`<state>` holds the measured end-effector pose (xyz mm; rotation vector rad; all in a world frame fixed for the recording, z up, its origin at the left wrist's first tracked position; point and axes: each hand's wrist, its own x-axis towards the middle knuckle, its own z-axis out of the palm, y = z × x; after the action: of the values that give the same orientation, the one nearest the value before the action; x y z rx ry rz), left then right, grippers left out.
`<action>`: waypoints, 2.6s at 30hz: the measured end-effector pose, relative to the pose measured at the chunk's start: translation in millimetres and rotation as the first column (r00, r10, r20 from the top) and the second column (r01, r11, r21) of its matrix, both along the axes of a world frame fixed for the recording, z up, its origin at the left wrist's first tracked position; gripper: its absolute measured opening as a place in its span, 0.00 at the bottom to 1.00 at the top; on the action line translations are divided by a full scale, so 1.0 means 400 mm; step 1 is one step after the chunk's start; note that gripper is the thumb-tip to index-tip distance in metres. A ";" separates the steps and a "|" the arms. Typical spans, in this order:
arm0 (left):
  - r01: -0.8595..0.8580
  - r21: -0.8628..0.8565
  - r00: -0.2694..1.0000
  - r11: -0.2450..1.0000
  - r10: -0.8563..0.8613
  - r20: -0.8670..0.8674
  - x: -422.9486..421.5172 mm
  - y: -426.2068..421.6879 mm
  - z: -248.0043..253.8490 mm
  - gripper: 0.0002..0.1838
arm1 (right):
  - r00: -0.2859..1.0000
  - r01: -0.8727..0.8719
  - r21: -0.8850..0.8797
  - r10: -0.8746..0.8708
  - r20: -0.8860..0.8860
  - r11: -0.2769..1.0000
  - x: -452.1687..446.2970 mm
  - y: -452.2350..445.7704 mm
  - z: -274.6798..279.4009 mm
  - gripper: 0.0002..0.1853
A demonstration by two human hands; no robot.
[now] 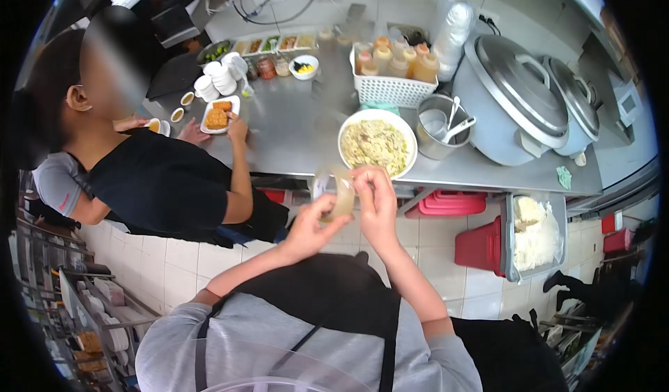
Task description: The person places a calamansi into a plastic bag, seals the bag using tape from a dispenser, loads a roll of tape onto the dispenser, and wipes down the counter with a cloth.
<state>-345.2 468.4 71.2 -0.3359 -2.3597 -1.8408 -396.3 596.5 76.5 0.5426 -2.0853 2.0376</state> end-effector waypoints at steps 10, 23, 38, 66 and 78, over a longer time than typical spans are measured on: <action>-0.134 0.012 0.991 0.991 0.134 0.002 -0.119 0.006 0.022 0.09 | 0.932 -0.297 -0.285 0.341 0.120 0.911 -0.146 0.011 0.031 0.12; -0.151 0.058 0.980 0.987 0.157 -0.118 -0.217 -0.065 -0.092 0.09 | 0.928 -0.185 -0.269 0.258 0.269 0.945 -0.260 -0.075 0.004 0.02; -0.224 -0.286 0.938 0.932 0.126 -0.322 -0.367 -0.213 -0.166 0.10 | 0.781 -0.475 -0.181 0.507 0.364 0.861 -0.567 -0.003 -0.064 0.04; -0.306 -0.711 0.948 0.634 0.133 -0.289 -0.575 -0.210 -0.347 0.07 | 0.957 0.103 0.686 0.115 -0.265 0.720 -0.706 -0.138 -0.376 0.05; -0.295 -0.700 0.953 0.651 0.151 -0.261 -0.561 -0.213 -0.354 0.10 | 0.972 0.046 0.705 0.131 -0.195 0.708 -0.723 -0.149 -0.385 0.02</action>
<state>-569.5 383.1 -70.4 -0.2432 -2.7378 -0.6316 -685.4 536.9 -77.6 0.8884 -2.6641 1.0218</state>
